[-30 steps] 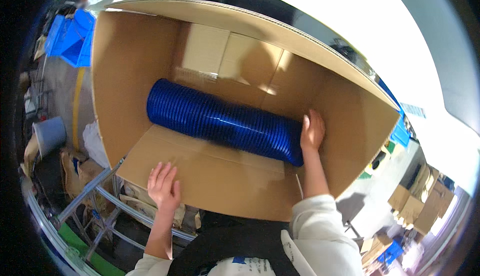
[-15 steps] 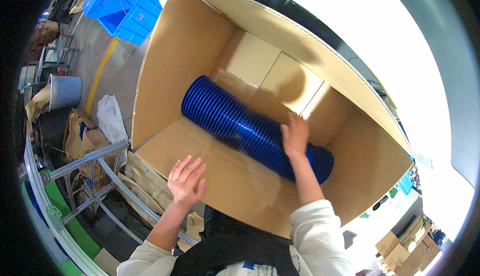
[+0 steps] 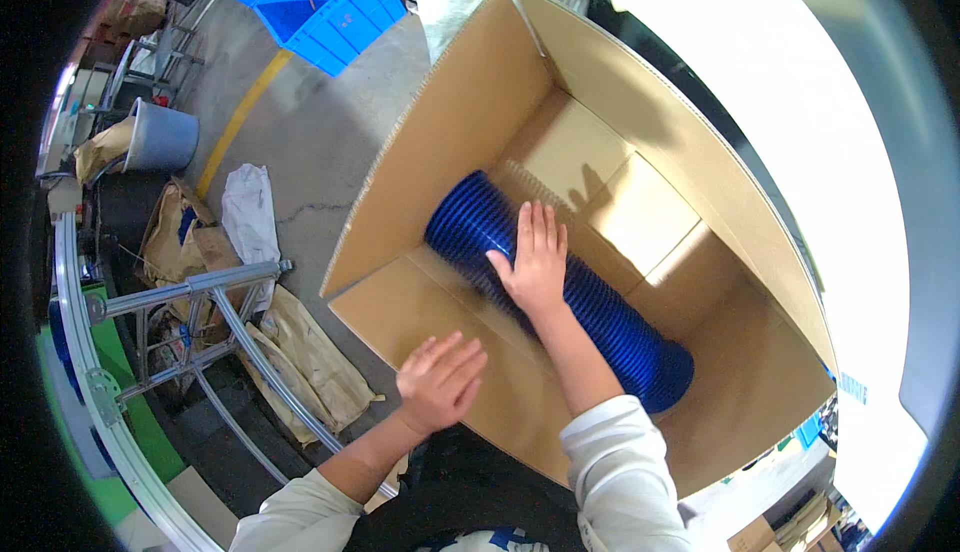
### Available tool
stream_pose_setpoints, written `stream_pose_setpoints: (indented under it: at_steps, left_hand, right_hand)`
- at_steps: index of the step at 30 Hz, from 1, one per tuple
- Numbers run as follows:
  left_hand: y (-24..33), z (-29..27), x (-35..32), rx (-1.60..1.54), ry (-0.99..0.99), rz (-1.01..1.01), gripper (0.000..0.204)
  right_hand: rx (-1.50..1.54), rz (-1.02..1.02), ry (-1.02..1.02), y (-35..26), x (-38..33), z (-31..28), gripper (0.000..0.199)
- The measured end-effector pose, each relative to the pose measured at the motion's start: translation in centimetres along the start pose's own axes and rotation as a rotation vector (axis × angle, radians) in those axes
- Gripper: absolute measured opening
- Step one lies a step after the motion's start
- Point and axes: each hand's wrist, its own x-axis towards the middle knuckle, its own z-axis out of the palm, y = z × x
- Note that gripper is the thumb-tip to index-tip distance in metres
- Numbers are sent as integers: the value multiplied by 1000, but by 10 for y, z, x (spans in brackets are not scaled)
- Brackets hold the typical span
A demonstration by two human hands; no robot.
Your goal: The person repeatedly picks stacks of blue circular plastic parts from a green conveyor belt, briefly separates the top piece to view the underside, and places the stack into a cardboard box. The process continues with multiple stacks being moved from the belt to the box.
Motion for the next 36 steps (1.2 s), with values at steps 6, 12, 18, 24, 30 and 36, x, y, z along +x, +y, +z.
stream_pose_setpoints:
  at_steps: [6,12,18,24,30,36]
  left_hand:
    - [-10,2,-1,-145,-54,71,35]
    - [-30,-28,-9,-501,39,205,43]
    - [-113,-93,-45,-390,254,253,43]
    - [-200,-173,-136,-14,283,-219,55]
    - [-223,-205,-205,155,450,-582,51]
    - [-220,-252,-248,213,655,-914,52]
  right_hand:
    - [-140,5,-61,-42,40,49,85]
    - [-205,-156,-308,-68,72,51,69]
    - [-169,76,189,-44,47,10,47]
    - [-109,-292,652,-269,126,-68,49]
    - [-83,-782,667,-480,167,-121,52]
    - [813,-953,-369,-580,164,76,49]
